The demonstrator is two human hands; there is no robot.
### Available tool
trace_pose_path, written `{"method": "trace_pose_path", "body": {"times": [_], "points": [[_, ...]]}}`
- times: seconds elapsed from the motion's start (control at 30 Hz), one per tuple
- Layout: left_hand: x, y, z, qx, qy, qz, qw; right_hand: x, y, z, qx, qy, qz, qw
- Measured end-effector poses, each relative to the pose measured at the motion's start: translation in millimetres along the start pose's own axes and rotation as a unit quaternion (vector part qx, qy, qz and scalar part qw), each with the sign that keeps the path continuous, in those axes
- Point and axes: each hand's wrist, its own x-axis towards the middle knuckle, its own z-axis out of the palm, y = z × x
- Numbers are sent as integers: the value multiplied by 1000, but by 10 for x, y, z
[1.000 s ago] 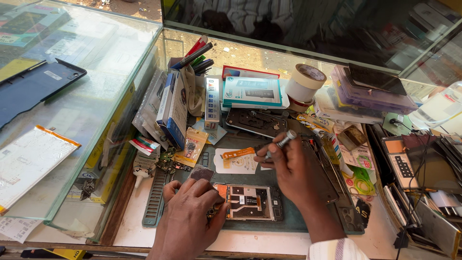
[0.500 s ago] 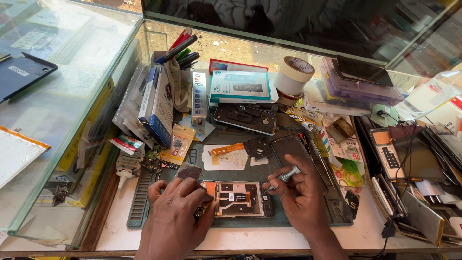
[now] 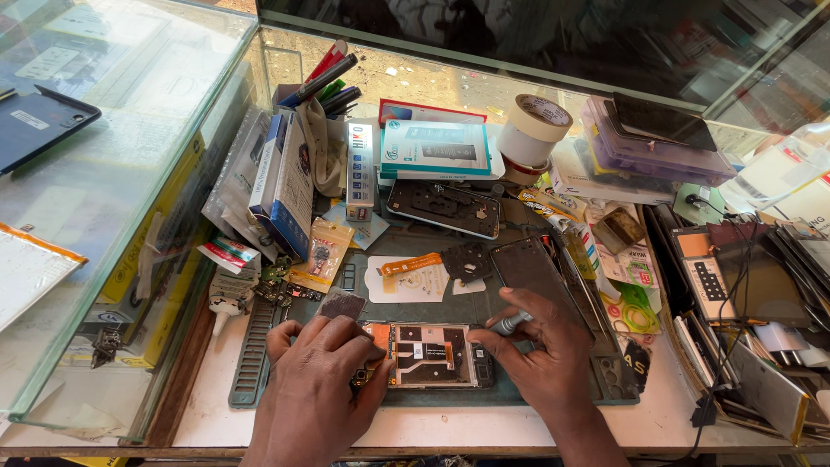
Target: The person disassembles a smartphone on a cluttered workbench, using a screwdriver and tweezers to remove screws and separate internal components. They handle the phone chassis, battery, and circuit board while working in a mobile repair shop.
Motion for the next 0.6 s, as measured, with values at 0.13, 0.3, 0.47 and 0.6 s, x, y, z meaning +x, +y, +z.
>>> {"method": "trace_pose_path", "body": {"times": [0.13,0.3,0.47,0.6], "points": [[14,-12,17,1,-11,-5,1000,17,-45,3,-45,6,-21,999],[1,-20,17,2,-7,2,1000,15,-65,41,-65,18,-15,998],[17,-11,4,4,-21,-6,1000,39,-43,-21,6,-41,-24,999],[7,3,-10,2,-26,-17,1000,34,-23,-70,117,-103,7,988]]}}
